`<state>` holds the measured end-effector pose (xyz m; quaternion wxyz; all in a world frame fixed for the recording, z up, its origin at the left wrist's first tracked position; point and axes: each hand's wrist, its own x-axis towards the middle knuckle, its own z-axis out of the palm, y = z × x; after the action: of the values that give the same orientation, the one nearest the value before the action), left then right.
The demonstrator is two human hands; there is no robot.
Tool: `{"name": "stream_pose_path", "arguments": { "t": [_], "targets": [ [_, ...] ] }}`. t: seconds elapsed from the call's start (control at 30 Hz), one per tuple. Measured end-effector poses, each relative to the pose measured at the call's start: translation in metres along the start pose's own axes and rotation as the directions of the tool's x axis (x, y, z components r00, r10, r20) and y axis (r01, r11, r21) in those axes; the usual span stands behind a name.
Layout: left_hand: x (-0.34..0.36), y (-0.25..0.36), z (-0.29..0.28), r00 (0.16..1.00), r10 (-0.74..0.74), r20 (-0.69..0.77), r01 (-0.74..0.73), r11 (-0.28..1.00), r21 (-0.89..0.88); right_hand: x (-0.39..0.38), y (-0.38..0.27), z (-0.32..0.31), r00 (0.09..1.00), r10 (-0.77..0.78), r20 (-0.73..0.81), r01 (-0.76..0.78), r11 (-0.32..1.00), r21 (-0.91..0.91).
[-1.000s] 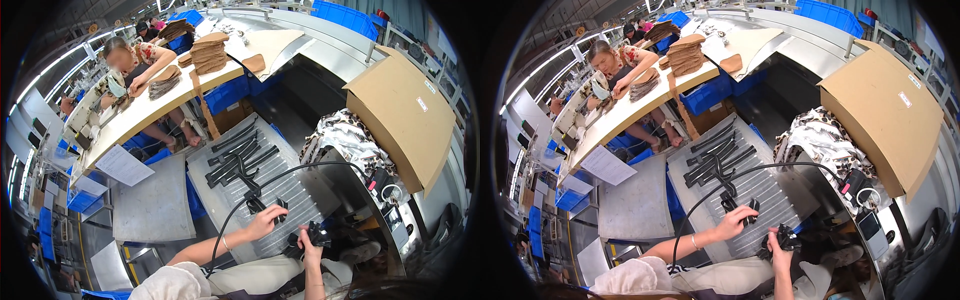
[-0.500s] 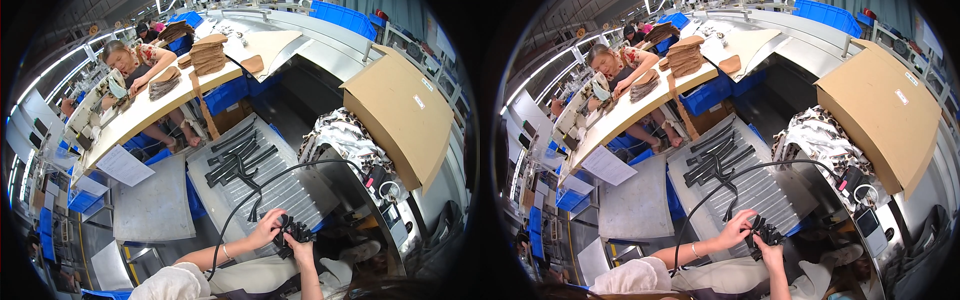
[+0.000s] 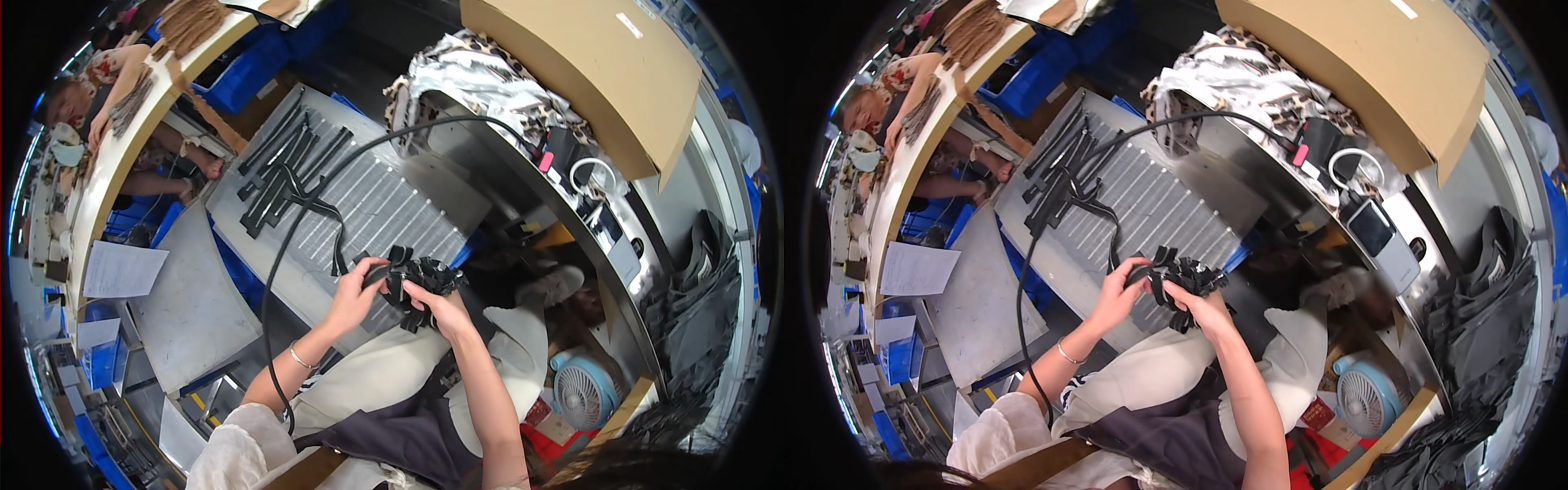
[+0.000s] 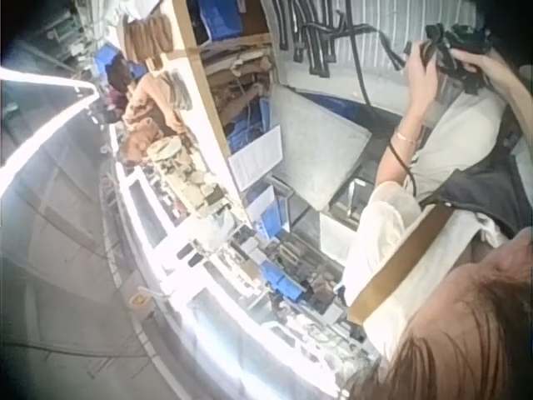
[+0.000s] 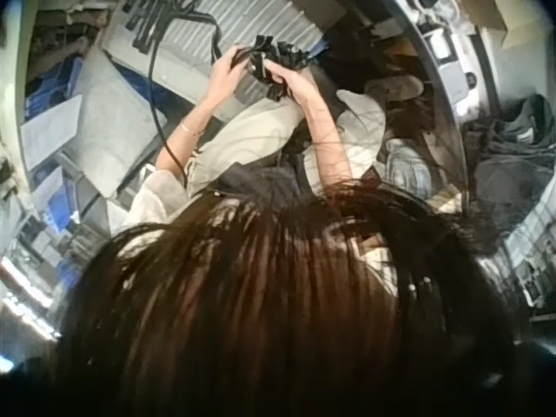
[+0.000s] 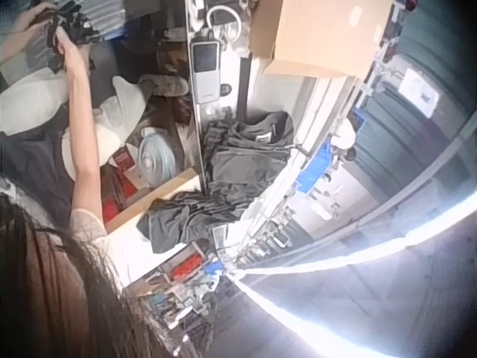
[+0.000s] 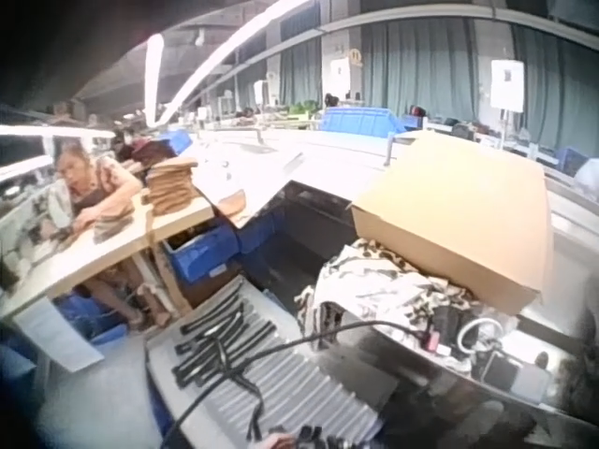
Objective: Sewing a label onto a black leather or fabric piece and assembling hardware.
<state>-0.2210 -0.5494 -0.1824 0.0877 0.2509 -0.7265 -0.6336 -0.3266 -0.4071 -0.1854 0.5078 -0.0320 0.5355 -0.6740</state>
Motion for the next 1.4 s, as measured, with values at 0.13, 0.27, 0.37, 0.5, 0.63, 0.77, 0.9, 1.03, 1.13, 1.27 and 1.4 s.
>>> {"name": "stream_pose_path", "arguments": {
  "t": [0.13, 0.27, 0.37, 0.5, 0.63, 0.77, 0.9, 1.03, 1.13, 1.27, 1.4],
  "targets": [
    [0.001, 0.0, -0.001, 0.977, -0.136, 0.161, 0.175, 0.95, -0.259, -0.004, -0.001, -0.002, 0.998, -0.017, -0.057, 0.014, 0.999, -0.048],
    [0.001, 0.007, -0.008, 0.978, 0.05, 0.202, 0.017, 0.949, -0.316, -0.003, 0.005, -0.006, 0.999, 0.008, -0.033, -0.01, 0.998, -0.056],
    [0.003, 0.019, -0.017, 0.954, -0.216, 0.21, 0.268, 0.927, -0.263, -0.007, 0.004, -0.005, 0.999, -0.022, -0.024, 0.018, 0.987, -0.157],
    [0.0, 0.028, -0.02, 0.974, -0.16, 0.16, 0.213, 0.884, -0.416, -0.009, 0.003, -0.001, 0.999, -0.042, -0.021, 0.039, 0.991, -0.132],
    [-0.003, 0.017, -0.028, 0.941, -0.206, 0.269, 0.293, 0.892, -0.345, -0.007, 0.002, -0.005, 0.999, -0.04, -0.005, 0.038, 0.986, -0.162],
    [-0.004, 0.022, -0.013, 0.98, 0.034, 0.197, -0.006, 0.99, -0.141, -0.012, -0.004, 0.001, 0.995, -0.102, 0.017, 0.103, 0.957, -0.269],
    [-0.005, 0.019, -0.012, 1.0, -0.006, 0.023, 0.009, 0.989, -0.148, -0.016, -0.008, 0.012, 0.953, -0.221, -0.209, 0.194, 0.971, -0.143],
    [-0.008, 0.03, -0.005, 0.973, -0.214, -0.085, 0.165, 0.907, -0.387, -0.022, -0.006, 0.012, 0.907, -0.375, -0.189, 0.308, 0.9, -0.309],
    [-0.013, 0.045, 0.008, 0.981, -0.183, -0.059, 0.144, 0.903, -0.405, -0.019, -0.001, 0.02, 0.804, -0.595, 0.006, 0.529, 0.71, -0.464],
    [-0.02, 0.046, 0.013, 0.994, -0.11, 0.028, 0.113, 0.944, -0.309, -0.015, 0.008, 0.018, 0.679, -0.73, 0.083, 0.6, 0.487, -0.635],
    [-0.02, 0.052, 0.009, 0.984, -0.129, 0.123, 0.163, 0.931, -0.326, -0.012, 0.015, 0.008, 0.724, -0.689, -0.025, 0.544, 0.593, -0.594]
  ]
}}
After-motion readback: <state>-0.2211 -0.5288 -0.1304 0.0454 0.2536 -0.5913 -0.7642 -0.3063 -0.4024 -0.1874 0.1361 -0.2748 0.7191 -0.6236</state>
